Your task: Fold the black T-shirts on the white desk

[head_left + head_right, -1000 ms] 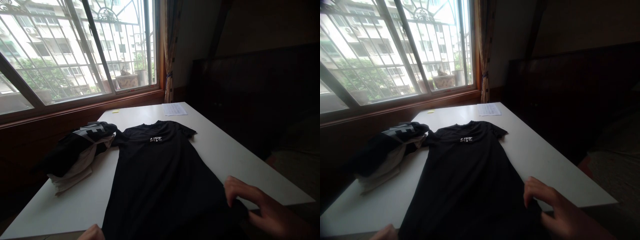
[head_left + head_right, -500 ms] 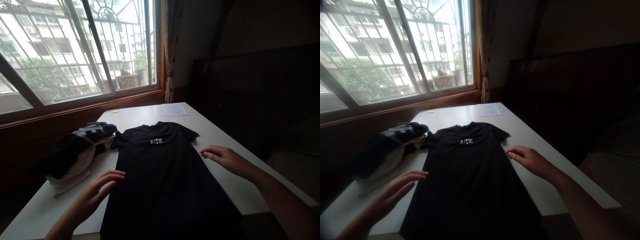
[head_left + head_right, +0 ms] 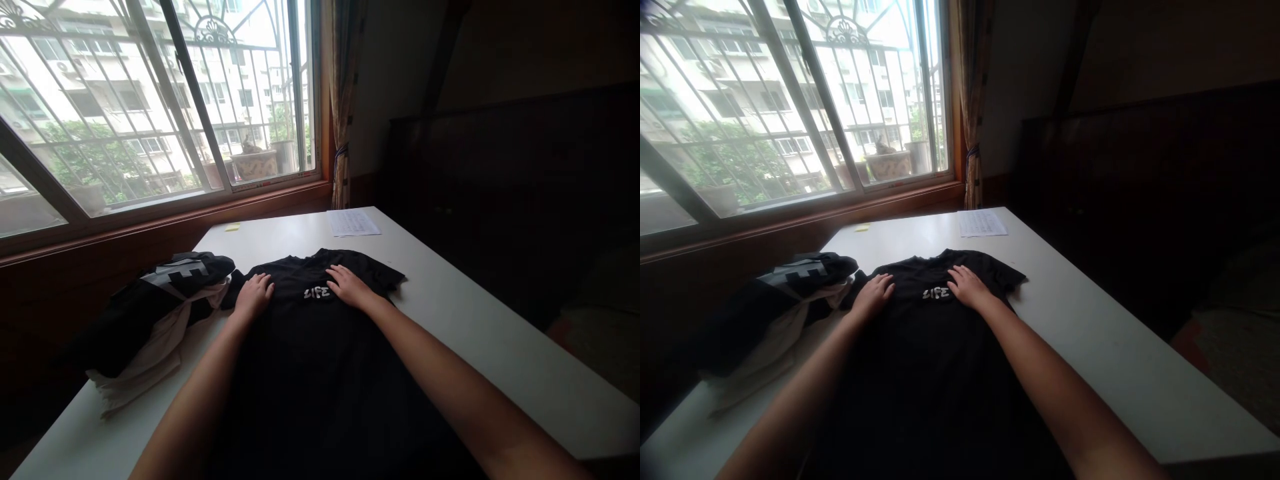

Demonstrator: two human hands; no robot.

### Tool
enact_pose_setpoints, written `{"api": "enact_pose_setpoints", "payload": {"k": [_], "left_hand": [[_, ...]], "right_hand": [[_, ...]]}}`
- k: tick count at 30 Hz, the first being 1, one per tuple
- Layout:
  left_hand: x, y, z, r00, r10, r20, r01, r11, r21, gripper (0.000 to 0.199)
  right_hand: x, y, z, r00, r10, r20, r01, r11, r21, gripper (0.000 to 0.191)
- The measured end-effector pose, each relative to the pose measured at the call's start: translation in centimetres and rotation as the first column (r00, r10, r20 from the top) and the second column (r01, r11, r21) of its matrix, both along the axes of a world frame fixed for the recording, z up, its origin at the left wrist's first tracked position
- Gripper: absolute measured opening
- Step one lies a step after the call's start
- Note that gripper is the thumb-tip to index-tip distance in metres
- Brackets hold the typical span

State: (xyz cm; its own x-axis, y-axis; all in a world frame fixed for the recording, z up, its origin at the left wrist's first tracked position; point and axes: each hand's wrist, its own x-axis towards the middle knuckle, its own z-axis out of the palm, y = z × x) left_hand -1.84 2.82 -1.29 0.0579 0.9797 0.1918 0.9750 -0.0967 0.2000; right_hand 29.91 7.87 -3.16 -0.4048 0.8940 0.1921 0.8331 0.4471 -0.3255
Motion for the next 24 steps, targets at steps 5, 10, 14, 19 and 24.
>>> {"api": "enact_pose_setpoints", "payload": {"k": [5, 10, 14, 19, 24], "left_hand": [[-2.8, 1.4, -1.1, 0.986, 0.152, -0.071, -0.155, 0.987, -0.038, 0.053], [-4.7, 0.7, -1.3, 0.961, 0.251, -0.115, -0.259, 0.964, -0.055, 0.057], [-4.1, -0.7, -1.4, 0.933, 0.303, -0.193, -0.320, 0.946, -0.059, 0.059], [-3.8, -2.1, -1.7, 0.907, 0.281, -0.314, -0.316, 0.947, -0.065, 0.060], [-3.9, -2.8, -0.8, 0.903, 0.233, -0.361, -0.274, 0.959, -0.065, 0.059]], "right_hand": [[2.5, 1.2, -0.7, 0.995, -0.028, 0.095, 0.029, 1.000, -0.011, 0.055], [6.7, 1.6, -1.1, 0.981, -0.103, 0.164, 0.104, 0.995, 0.002, 0.057], [8.8, 0.4, -1.5, 0.971, -0.152, 0.185, 0.151, 0.988, 0.017, 0.058], [10.3, -2.0, -2.6, 0.954, -0.199, 0.223, 0.187, 0.979, 0.076, 0.058], [10.7, -3.2, -2.2, 0.954, -0.185, 0.236, 0.151, 0.976, 0.156, 0.056]]}}
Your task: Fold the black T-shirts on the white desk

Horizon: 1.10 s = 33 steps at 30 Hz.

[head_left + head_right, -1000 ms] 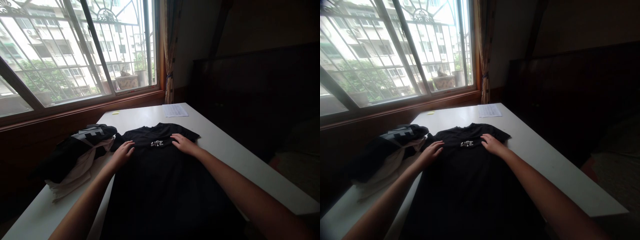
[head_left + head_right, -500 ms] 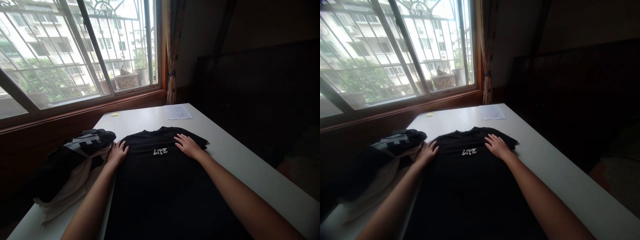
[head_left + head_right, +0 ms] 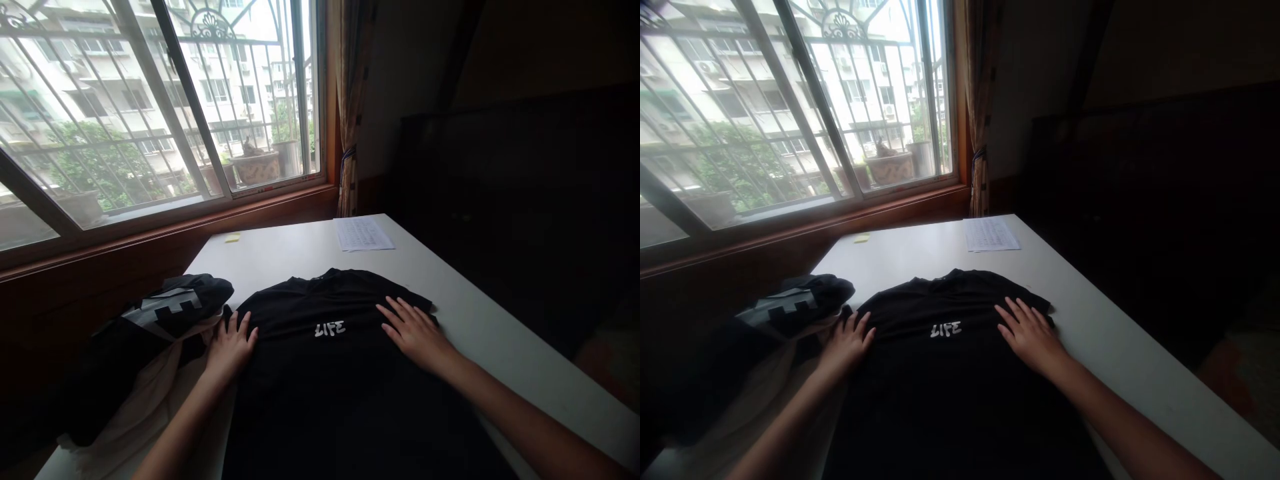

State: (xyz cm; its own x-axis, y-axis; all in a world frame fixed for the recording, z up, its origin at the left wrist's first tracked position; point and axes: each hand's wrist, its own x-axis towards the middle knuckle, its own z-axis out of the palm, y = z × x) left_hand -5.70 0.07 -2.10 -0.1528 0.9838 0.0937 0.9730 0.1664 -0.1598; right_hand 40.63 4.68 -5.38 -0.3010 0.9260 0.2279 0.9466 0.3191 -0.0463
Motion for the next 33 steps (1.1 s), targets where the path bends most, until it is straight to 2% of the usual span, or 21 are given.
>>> {"api": "enact_pose_setpoints", "payload": {"k": [4, 7, 9, 13, 17, 19, 22, 25, 29, 33], "left_hand": [[1.1, 1.4, 2.1, 0.999, -0.043, -0.014, 0.044, 0.996, 0.084, 0.049], [2.3, 4.3, 3.4, 0.995, -0.093, 0.047, 0.084, 0.983, 0.162, 0.041], [3.0, 6.8, 3.8, 0.982, -0.143, 0.122, 0.121, 0.978, 0.171, 0.037], [3.7, 11.5, 3.2, 0.961, -0.159, 0.225, 0.136, 0.984, 0.112, 0.036], [3.2, 14.5, 2.2, 0.944, -0.139, 0.299, 0.134, 0.990, 0.035, 0.044], [2.8, 15.5, 2.0, 0.928, -0.160, 0.337, 0.174, 0.985, -0.011, 0.041], [2.3, 16.5, 2.2, 0.898, -0.220, 0.382, 0.263, 0.963, -0.063, 0.021], [2.3, 16.8, 2.6, 0.887, -0.265, 0.379, 0.294, 0.956, -0.021, 0.011], [3.0, 16.1, 2.7, 0.898, -0.256, 0.358, 0.237, 0.967, 0.096, 0.023], [3.9, 15.4, 1.7, 0.905, -0.254, 0.341, 0.211, 0.965, 0.157, 0.028]], "right_hand": [[-0.7, 2.0, 3.0, 0.998, 0.009, -0.060, -0.008, 1.000, 0.017, 0.042], [-2.2, 5.3, 5.3, 0.988, 0.036, -0.147, -0.027, 0.998, 0.058, 0.031], [-3.5, 8.0, 6.0, 0.977, 0.050, -0.207, -0.045, 0.999, 0.030, 0.026], [-5.7, 12.8, 5.5, 0.975, -0.074, -0.207, 0.058, 0.995, -0.082, 0.032], [-6.9, 15.5, 4.1, 0.973, -0.149, -0.177, 0.126, 0.983, -0.135, 0.044], [-7.2, 16.3, 3.7, 0.974, -0.158, -0.165, 0.132, 0.979, -0.156, 0.038], [-7.4, 17.0, 3.8, 0.980, -0.120, -0.159, 0.094, 0.982, -0.161, 0.024], [-7.3, 17.0, 4.3, 0.984, -0.053, -0.171, 0.034, 0.993, -0.117, 0.017], [-6.9, 16.3, 4.6, 0.984, -0.039, -0.172, 0.032, 0.999, -0.041, 0.019], [-7.0, 15.4, 4.2, 0.990, -0.067, -0.126, 0.071, 0.997, 0.025, 0.029]]}}
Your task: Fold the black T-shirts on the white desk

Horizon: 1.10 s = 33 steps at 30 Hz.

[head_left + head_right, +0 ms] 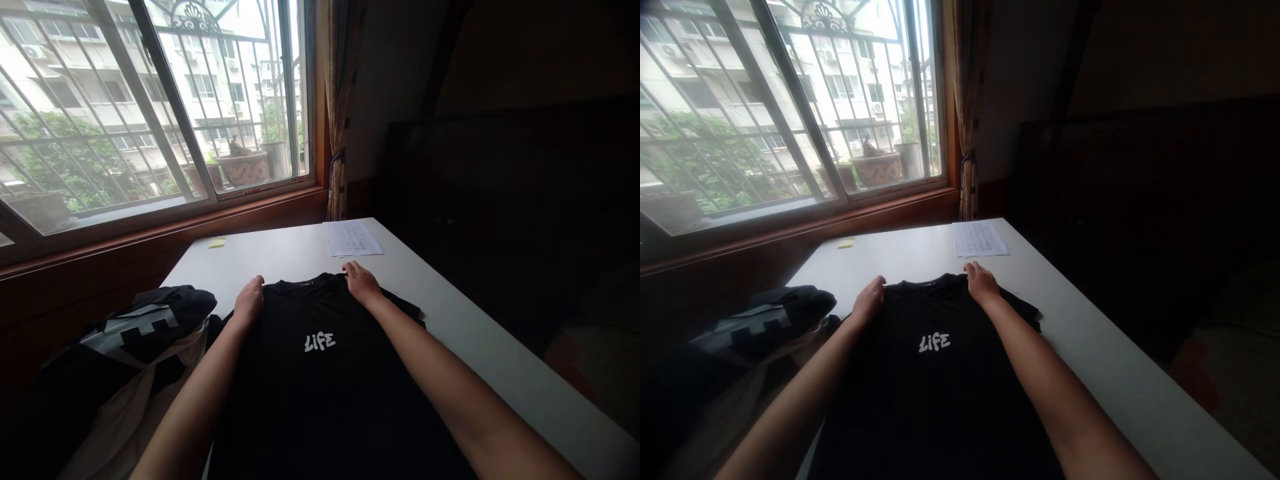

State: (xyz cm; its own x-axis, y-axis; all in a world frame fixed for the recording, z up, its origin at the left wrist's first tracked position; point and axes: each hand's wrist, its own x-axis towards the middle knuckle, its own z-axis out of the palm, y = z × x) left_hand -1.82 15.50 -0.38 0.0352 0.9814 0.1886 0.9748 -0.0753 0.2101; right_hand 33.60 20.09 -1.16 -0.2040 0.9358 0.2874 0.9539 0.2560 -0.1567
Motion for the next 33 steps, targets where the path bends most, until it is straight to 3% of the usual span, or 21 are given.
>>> {"api": "enact_pose_setpoints", "payload": {"k": [5, 9, 14, 18, 23, 26, 30, 33], "left_hand": [[0.1, 0.3, -1.0, 0.999, 0.007, -0.037, -0.007, 1.000, 0.009, 0.030], [-0.8, 0.5, -1.0, 0.998, 0.009, -0.058, -0.010, 1.000, -0.020, 0.030], [-2.6, 0.1, -0.6, 0.999, 0.009, -0.036, -0.011, 0.998, -0.055, 0.032], [-4.7, -0.3, 0.1, 1.000, 0.006, 0.016, -0.004, 0.994, -0.113, 0.038], [-6.8, -0.1, 1.4, 0.992, -0.072, 0.104, 0.096, 0.964, -0.248, 0.033], [-7.0, 0.1, 1.9, 0.987, -0.093, 0.131, 0.125, 0.956, -0.264, 0.023], [-6.6, 0.3, 1.7, 0.994, -0.043, 0.101, 0.064, 0.975, -0.212, 0.020], [-6.1, 0.2, 1.4, 0.999, 0.009, 0.049, -0.002, 0.990, -0.144, 0.022]], "right_hand": [[-0.1, -0.4, -0.7, 0.996, -0.040, 0.075, 0.039, 0.999, 0.004, 0.039], [1.0, -0.2, -0.8, 0.992, -0.080, 0.102, 0.085, 0.996, -0.041, 0.035], [4.1, -0.1, -0.3, 0.991, -0.092, 0.093, 0.102, 0.989, -0.106, 0.032], [7.4, 0.1, 0.3, 0.997, -0.060, 0.046, 0.068, 0.977, -0.204, 0.042], [11.7, 0.1, 0.9, 0.951, -0.042, -0.307, -0.109, 0.883, -0.457, 0.048], [13.1, -0.2, 1.2, 0.880, -0.067, -0.471, -0.180, 0.870, -0.460, 0.044], [13.2, -0.3, 1.8, 0.947, -0.097, -0.306, -0.016, 0.938, -0.347, 0.040], [12.9, -0.2, 2.2, 0.978, -0.130, -0.162, 0.078, 0.952, -0.294, 0.036]]}}
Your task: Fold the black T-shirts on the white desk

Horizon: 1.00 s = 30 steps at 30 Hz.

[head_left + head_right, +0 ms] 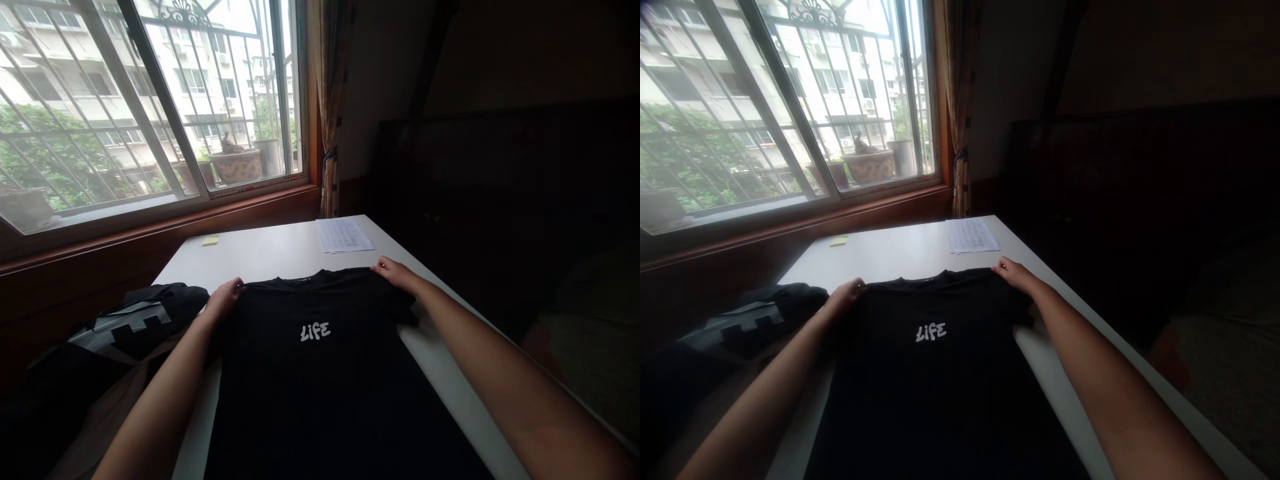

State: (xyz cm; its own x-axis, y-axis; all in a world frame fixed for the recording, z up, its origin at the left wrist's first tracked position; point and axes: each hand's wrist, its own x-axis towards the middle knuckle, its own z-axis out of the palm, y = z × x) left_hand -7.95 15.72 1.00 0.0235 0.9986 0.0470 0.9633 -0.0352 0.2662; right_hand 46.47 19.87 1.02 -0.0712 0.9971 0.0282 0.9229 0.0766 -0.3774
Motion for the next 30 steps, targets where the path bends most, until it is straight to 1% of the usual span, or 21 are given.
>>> {"api": "enact_pose_setpoints", "payload": {"k": [3, 5, 8, 10, 12, 14, 17, 20, 22, 25, 27, 30], "left_hand": [[0.5, -0.5, -0.4, 0.996, 0.055, -0.070, -0.050, 0.996, 0.080, 0.024], [0.9, -0.9, -0.7, 0.991, 0.065, -0.117, -0.053, 0.993, 0.102, 0.022], [1.8, -1.5, -1.0, 0.983, 0.063, -0.171, -0.042, 0.991, 0.127, 0.022], [2.5, -1.6, -0.8, 0.979, 0.063, -0.195, -0.031, 0.986, 0.165, 0.028], [3.5, -1.4, -0.4, 0.977, 0.037, -0.210, 0.005, 0.980, 0.197, 0.035], [4.9, -0.9, 0.2, 0.976, -0.020, -0.216, 0.066, 0.976, 0.208, 0.039], [7.5, -0.2, 0.6, 0.971, -0.118, -0.206, 0.159, 0.968, 0.196, 0.035], [10.2, 0.6, 0.3, 0.968, -0.178, -0.178, 0.206, 0.966, 0.159, 0.030], [11.5, 1.0, -0.1, 0.976, -0.157, -0.150, 0.178, 0.974, 0.139, 0.031], [12.1, 1.6, -0.7, 0.994, -0.051, -0.102, 0.062, 0.992, 0.113, 0.039], [11.8, 2.0, -0.9, 0.997, -0.004, -0.078, 0.011, 0.996, 0.089, 0.040], [11.0, 2.7, -0.8, 0.999, -0.003, -0.049, 0.006, 0.999, 0.052, 0.040]], "right_hand": [[-0.3, -0.2, 0.2, 0.992, -0.045, 0.121, 0.039, 0.998, 0.050, 0.032], [-0.6, -0.6, 0.1, 0.979, -0.068, 0.194, 0.051, 0.994, 0.093, 0.029], [-1.5, -1.3, -0.4, 0.964, -0.066, 0.259, 0.027, 0.988, 0.150, 0.024], [-2.5, -1.6, -0.6, 0.959, -0.057, 0.276, 0.000, 0.979, 0.205, 0.023], [-4.1, -1.6, -0.6, 0.961, -0.040, 0.275, -0.034, 0.965, 0.259, 0.025], [-6.1, -1.2, -0.3, 0.967, 0.001, 0.257, -0.078, 0.953, 0.292, 0.026], [-10.0, -0.3, 0.0, 0.970, 0.114, 0.213, -0.175, 0.939, 0.296, 0.026], [-14.0, 0.6, -0.4, 0.959, 0.228, 0.167, -0.266, 0.928, 0.262, 0.024], [-16.0, 1.1, -1.1, 0.961, 0.241, 0.136, -0.268, 0.933, 0.240, 0.026], [-17.4, 1.9, -2.2, 0.978, 0.188, 0.094, -0.203, 0.957, 0.205, 0.033], [-17.2, 2.5, -2.7, 0.987, 0.146, 0.072, -0.157, 0.971, 0.179, 0.035], [-16.2, 3.4, -2.6, 0.994, 0.103, 0.045, -0.108, 0.984, 0.145, 0.038]]}}
